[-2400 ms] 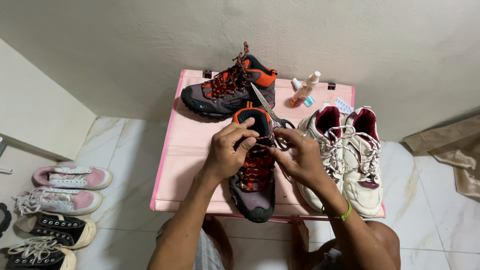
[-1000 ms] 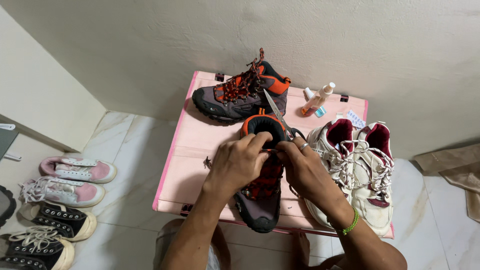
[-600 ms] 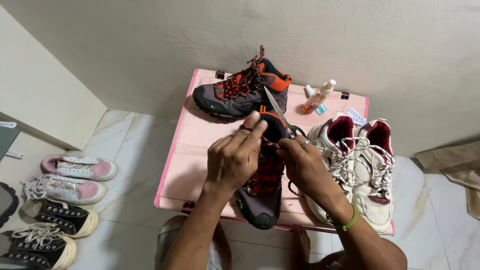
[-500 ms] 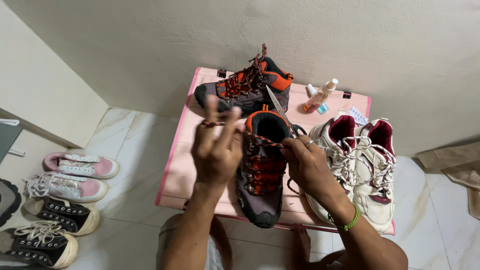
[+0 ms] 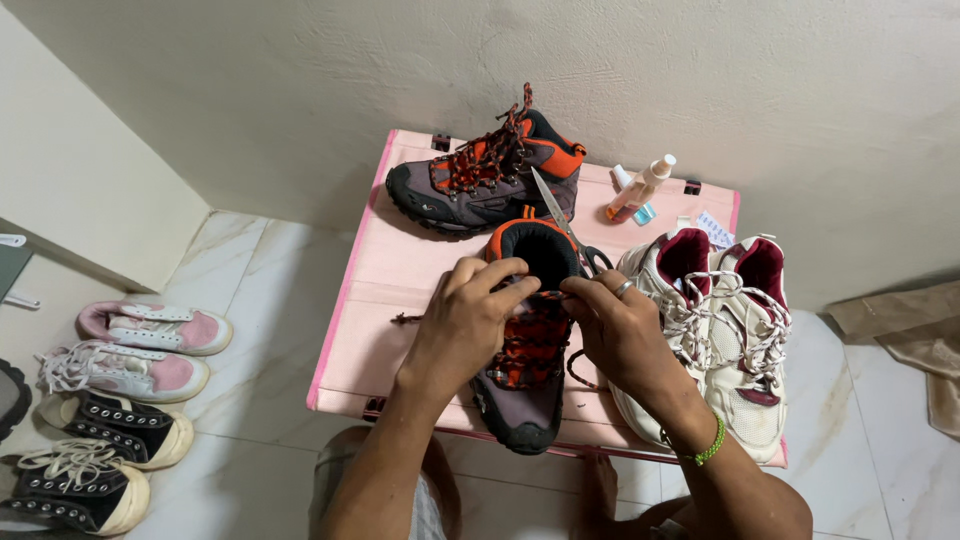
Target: The person uses scissors to cut the shoelaces of a hiking boot placed on a pink suitcase. They then pull the cut laces out of the boot's eyelets and place the scissors on the suitcase.
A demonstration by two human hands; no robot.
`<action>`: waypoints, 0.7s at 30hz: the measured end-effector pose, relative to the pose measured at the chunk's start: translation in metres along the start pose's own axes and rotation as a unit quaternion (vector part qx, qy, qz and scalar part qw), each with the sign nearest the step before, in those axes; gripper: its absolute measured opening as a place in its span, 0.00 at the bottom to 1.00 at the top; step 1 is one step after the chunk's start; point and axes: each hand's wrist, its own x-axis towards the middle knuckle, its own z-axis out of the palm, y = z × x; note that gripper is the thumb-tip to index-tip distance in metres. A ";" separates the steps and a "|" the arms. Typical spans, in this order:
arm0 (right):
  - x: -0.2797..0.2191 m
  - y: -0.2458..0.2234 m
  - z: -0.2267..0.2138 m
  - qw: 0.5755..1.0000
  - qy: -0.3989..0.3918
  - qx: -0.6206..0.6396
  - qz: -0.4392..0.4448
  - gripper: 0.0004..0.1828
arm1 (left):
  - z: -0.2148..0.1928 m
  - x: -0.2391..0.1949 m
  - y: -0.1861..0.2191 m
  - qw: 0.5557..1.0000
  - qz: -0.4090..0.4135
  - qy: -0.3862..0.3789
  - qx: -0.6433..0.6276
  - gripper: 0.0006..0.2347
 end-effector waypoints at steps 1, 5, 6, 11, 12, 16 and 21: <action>0.001 -0.002 0.001 1.000 -0.001 0.001 0.000 0.07 | 0.000 -0.001 -0.003 1.000 -0.002 0.000 0.000 0.12; 0.001 -0.002 0.001 1.000 0.017 -0.004 -0.002 0.14 | 0.005 -0.007 -0.019 0.985 0.076 0.150 -0.027 0.07; 0.001 -0.001 0.000 1.000 0.026 -0.011 0.000 0.20 | 0.006 -0.011 -0.024 0.980 0.070 0.183 -0.039 0.03; -0.011 0.005 0.001 0.999 0.001 -0.033 0.034 0.08 | 0.008 -0.025 -0.051 0.985 0.004 0.167 -0.041 0.02; -0.013 0.007 0.001 0.998 -0.008 -0.033 0.046 0.05 | 0.008 -0.029 -0.060 0.985 -0.014 0.171 -0.038 0.01; 0.003 -0.014 -0.013 0.994 -0.049 -0.089 0.045 0.10 | 0.008 -0.022 -0.034 0.974 -0.068 0.151 -0.155 0.07; 0.013 -0.013 -0.019 0.999 -0.019 -0.043 -0.024 0.02 | -0.008 -0.020 -0.021 0.975 -0.090 0.116 -0.168 0.15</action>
